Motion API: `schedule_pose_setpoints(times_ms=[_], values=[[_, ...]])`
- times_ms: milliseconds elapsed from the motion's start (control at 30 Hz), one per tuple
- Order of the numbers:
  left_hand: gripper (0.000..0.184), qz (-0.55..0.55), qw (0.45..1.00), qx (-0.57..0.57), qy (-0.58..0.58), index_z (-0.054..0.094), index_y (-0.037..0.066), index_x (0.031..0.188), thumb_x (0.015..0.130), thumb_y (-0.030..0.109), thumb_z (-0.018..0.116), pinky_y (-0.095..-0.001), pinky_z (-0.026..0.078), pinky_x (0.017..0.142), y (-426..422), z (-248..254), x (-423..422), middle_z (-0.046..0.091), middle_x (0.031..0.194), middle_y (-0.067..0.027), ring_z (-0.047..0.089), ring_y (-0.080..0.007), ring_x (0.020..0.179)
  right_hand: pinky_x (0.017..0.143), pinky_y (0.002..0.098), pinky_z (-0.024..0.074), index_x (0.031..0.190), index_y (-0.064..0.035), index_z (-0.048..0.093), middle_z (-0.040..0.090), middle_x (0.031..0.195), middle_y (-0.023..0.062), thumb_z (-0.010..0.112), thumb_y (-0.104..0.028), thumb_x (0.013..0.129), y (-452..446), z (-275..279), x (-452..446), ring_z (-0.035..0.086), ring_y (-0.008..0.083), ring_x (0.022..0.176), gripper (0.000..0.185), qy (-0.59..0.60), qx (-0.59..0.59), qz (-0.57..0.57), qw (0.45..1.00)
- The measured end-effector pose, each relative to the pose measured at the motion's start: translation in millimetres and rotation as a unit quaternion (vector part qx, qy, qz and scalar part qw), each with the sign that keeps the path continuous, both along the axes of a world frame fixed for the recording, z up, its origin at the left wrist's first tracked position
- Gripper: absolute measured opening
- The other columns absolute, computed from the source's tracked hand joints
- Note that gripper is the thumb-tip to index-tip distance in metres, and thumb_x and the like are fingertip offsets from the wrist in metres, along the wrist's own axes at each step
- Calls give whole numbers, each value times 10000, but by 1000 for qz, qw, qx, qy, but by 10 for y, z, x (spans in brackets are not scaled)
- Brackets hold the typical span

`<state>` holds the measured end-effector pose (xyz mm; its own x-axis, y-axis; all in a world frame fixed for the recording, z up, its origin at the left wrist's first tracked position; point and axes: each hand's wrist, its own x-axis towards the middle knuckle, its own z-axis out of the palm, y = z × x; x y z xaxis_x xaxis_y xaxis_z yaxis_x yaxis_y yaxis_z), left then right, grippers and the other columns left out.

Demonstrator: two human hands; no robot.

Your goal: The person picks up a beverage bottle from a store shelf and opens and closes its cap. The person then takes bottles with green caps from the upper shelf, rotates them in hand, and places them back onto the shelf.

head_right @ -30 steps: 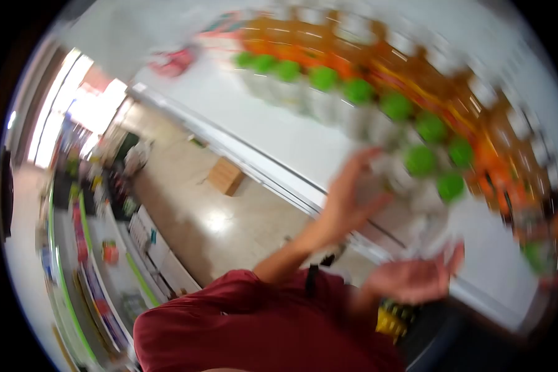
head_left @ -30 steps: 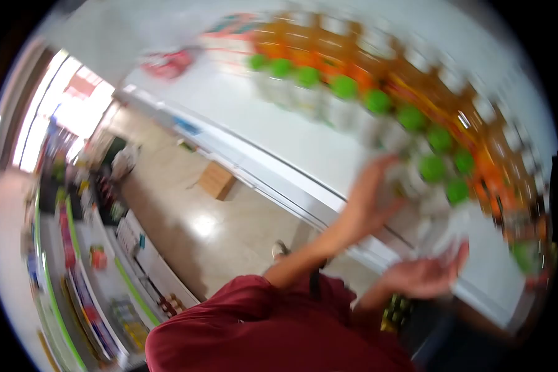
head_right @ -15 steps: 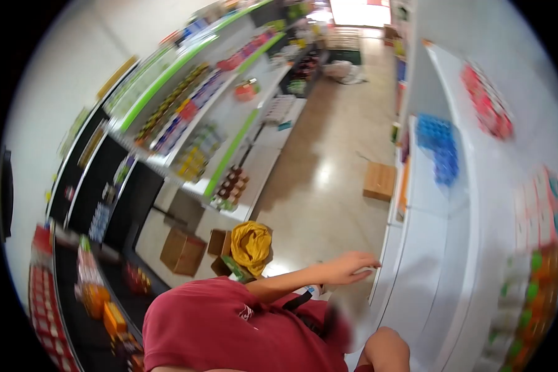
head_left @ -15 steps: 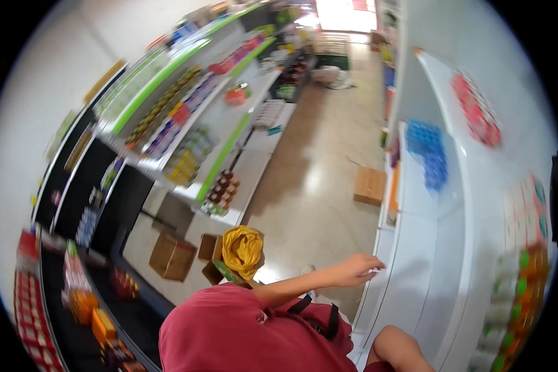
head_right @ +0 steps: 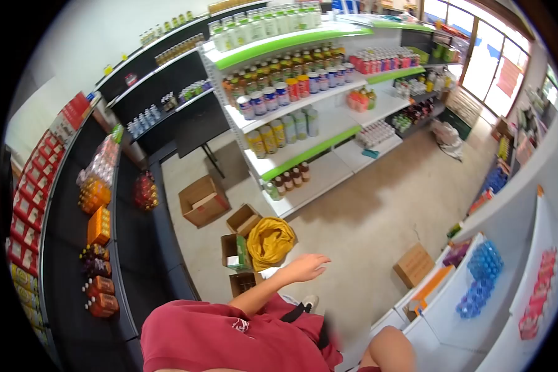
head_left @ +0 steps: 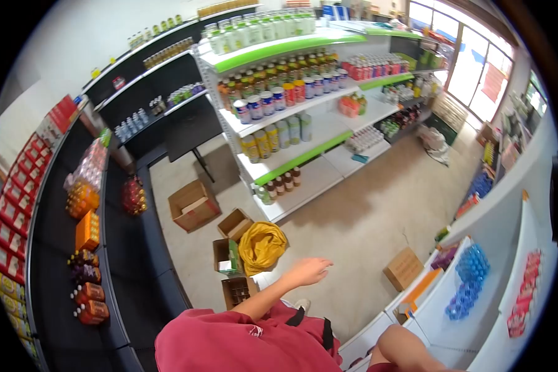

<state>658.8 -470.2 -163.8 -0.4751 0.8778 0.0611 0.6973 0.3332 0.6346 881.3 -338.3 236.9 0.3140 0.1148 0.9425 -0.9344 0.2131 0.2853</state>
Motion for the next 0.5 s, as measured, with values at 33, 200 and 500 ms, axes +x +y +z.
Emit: schedule_pose_setpoints(times_ms=[33,200,500], values=[[330,6,1000,6,-8,628,25,1252,972,193,584,-470,536,929,56,36,-49,690,1178,-188,659,-378,1091,404,221,285,622,-140,423,470,498,-64,621,-44,832,13,117,-239,408,40,389,304,14,13,16,1000],[354,33,996,42,-75,638,8,1252,964,212,602,-471,520,959,276,14,-358,682,1207,-206,646,-384,1121,445,263,314,922,-136,468,550,571,-37,653,-303,938,633,-430,-406,461,99,454,250,-126,-112,-194,966],[405,102,947,-264,-151,671,-3,1190,901,263,566,-519,530,961,245,-1655,-866,704,1135,-264,669,-432,1090,598,375,494,835,-39,698,640,653,98,709,-54,797,2776,-4701,-735,616,253,585,43,-728,-81,-471,492]])
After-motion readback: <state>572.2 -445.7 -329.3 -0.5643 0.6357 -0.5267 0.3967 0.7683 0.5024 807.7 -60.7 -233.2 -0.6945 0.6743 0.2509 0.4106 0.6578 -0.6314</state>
